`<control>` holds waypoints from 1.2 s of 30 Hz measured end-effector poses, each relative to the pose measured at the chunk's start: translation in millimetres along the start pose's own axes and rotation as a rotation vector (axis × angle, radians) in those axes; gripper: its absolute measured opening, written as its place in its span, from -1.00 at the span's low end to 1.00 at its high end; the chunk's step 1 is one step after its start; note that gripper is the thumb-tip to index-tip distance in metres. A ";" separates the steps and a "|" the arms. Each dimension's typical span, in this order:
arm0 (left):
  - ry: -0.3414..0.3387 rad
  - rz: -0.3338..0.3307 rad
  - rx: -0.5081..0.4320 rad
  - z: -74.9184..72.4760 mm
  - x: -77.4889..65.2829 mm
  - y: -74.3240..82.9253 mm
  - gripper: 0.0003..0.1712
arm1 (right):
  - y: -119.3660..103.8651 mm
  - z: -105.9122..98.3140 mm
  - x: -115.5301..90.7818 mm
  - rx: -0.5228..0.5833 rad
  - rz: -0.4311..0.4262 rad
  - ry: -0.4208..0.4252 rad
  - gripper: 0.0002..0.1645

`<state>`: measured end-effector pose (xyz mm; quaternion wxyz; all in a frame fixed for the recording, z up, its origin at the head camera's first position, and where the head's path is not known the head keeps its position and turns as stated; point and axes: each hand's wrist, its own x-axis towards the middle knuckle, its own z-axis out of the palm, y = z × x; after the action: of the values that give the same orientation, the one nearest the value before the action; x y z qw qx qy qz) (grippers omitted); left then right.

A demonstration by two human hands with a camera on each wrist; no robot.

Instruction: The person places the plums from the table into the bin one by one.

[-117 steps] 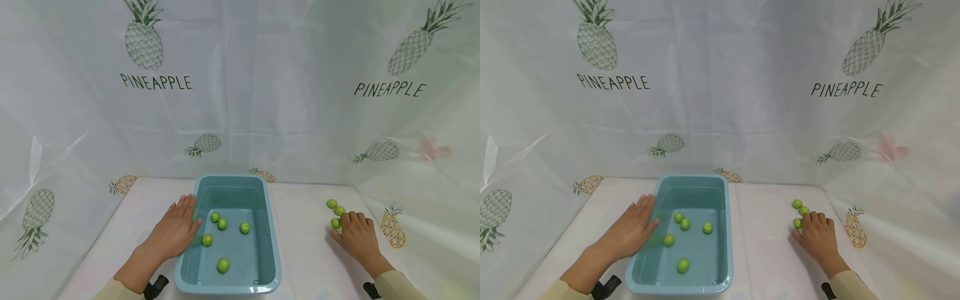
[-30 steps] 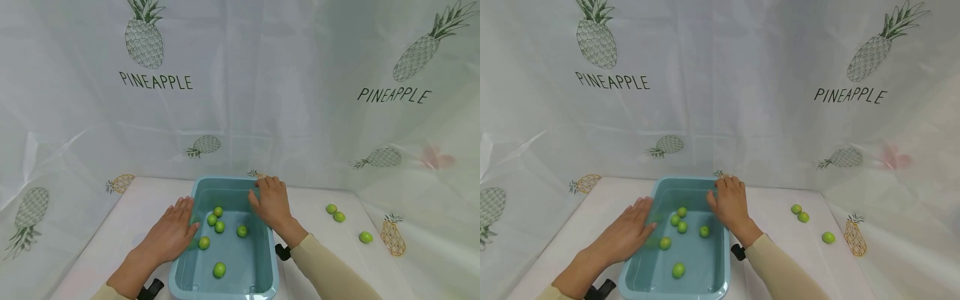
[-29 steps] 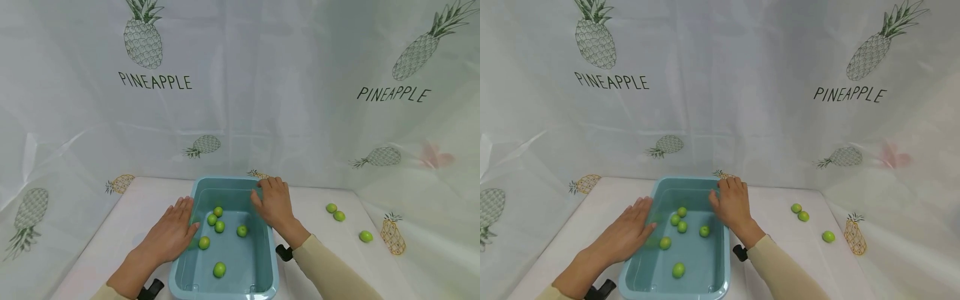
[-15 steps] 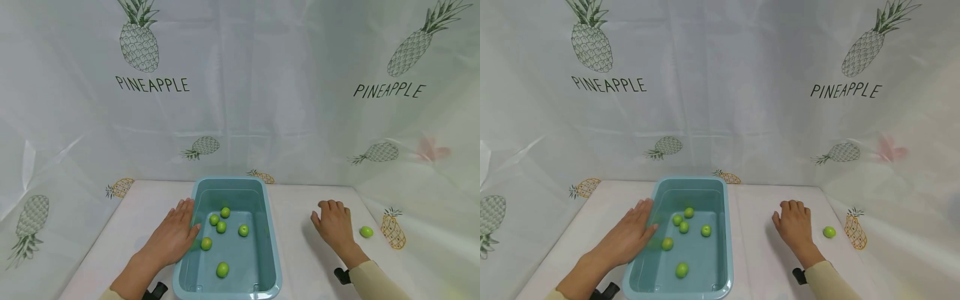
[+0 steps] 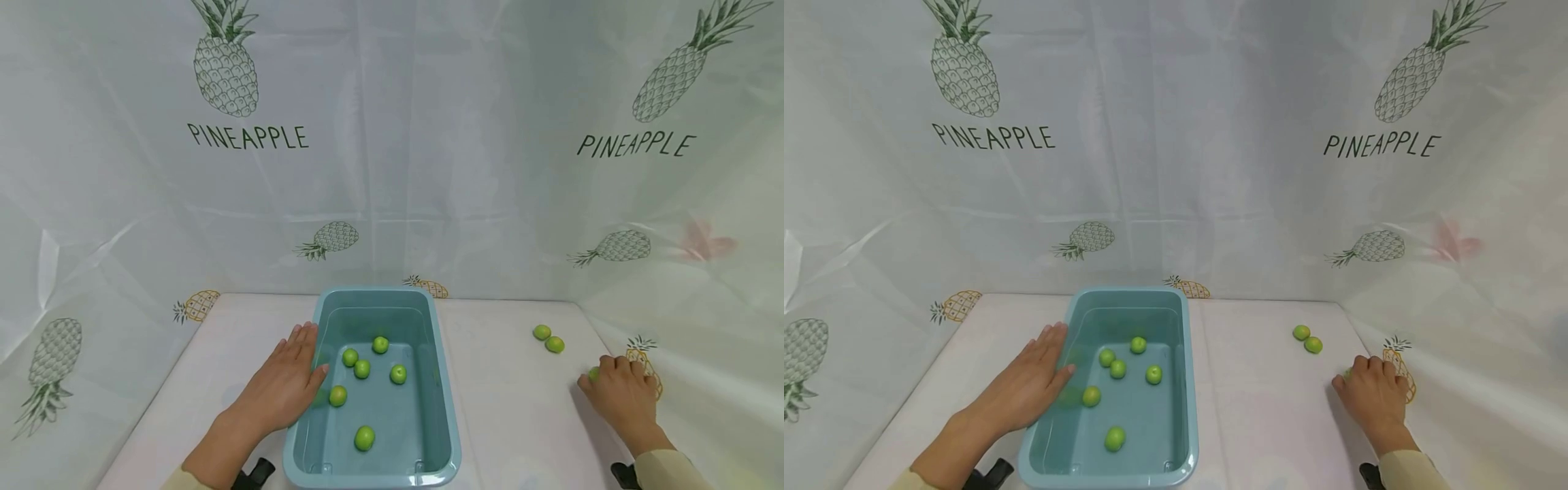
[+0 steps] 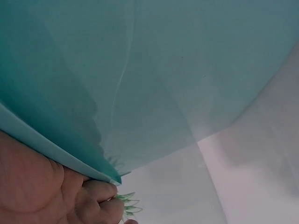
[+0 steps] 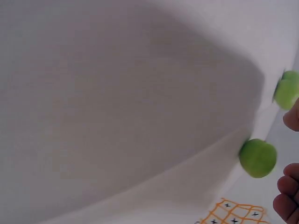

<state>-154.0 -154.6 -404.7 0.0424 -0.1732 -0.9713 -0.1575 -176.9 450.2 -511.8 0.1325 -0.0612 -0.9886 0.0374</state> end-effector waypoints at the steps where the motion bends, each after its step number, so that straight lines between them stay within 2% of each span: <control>1: -0.001 -0.001 0.000 -0.2 0.0 0.0 -0.15 | 2.7 1.0 -0.7 -0.003 0.002 -0.016 -0.45; 8: -0.006 -0.003 0.001 -0.3 -0.4 0.1 -0.15 | 11.5 4.9 -1.7 -0.027 0.008 -0.080 -0.45; 15: -0.010 -0.007 0.004 -0.7 -0.5 0.7 -0.15 | 26.2 7.8 -1.6 -0.018 0.024 -0.083 -0.60; 20: -0.015 -0.008 0.003 -0.3 0.0 0.4 -0.15 | 31.5 9.7 0.6 -0.016 0.042 -0.073 -0.54; 23: -0.014 -0.003 0.001 0.2 0.5 0.4 -0.15 | 24.0 9.2 0.2 0.004 0.028 -0.006 -0.51; 30: -0.010 0.001 -0.007 -0.8 1.3 0.8 -0.15 | -13.9 2.0 6.8 0.013 -0.091 0.146 -0.46; 36: -0.013 -0.008 -0.013 -2.4 0.3 1.1 -0.15 | -49.3 -3.7 23.0 0.015 -0.261 0.345 -0.49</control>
<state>-153.9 -154.3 -402.1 0.0343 -0.1704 -0.9712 -0.1631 -203.4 404.6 -497.8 0.3039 0.0628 -0.9505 0.0162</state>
